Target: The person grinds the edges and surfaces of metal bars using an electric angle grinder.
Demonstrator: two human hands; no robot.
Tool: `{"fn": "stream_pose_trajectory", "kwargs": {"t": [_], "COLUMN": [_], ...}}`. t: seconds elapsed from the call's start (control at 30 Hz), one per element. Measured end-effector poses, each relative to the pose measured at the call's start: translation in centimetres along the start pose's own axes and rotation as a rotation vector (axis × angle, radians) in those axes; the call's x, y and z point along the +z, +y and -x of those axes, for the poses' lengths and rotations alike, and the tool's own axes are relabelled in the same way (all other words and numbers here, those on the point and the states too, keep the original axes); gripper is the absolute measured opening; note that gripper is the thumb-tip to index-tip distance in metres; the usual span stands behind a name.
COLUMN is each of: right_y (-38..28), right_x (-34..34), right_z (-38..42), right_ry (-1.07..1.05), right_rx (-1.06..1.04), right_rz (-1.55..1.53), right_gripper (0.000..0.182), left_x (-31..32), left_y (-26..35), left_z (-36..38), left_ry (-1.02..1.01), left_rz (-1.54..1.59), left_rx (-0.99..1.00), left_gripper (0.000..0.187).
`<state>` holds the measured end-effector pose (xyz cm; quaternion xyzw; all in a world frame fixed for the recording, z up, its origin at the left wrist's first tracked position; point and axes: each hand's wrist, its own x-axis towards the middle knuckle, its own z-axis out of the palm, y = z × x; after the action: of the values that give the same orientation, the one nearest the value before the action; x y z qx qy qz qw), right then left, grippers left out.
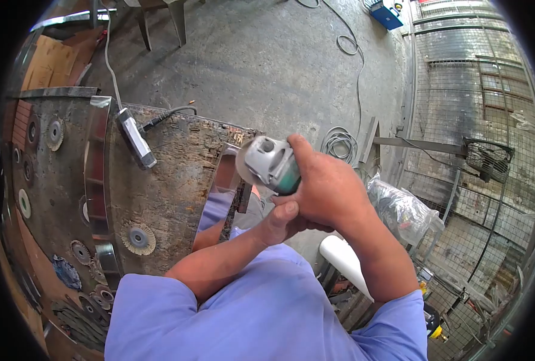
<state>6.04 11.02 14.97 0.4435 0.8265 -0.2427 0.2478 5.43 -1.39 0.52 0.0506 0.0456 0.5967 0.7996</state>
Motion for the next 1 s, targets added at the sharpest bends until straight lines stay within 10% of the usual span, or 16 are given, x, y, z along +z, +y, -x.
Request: {"fn": "stream_pose_trajectory", "kwargs": {"t": [1.0], "right_y": [-3.9], "right_x": [-1.2], "right_z": [-1.4], "right_ry": [0.010], "right_rx": [-0.044], "right_rz": [0.143], "right_gripper": [0.090], "left_x": [0.0], "left_y": [3.0], "left_z": [-0.1], "left_ry": [-0.061], "left_rz": [-0.003], "left_rx": [0.116], "left_gripper": [0.108]}}
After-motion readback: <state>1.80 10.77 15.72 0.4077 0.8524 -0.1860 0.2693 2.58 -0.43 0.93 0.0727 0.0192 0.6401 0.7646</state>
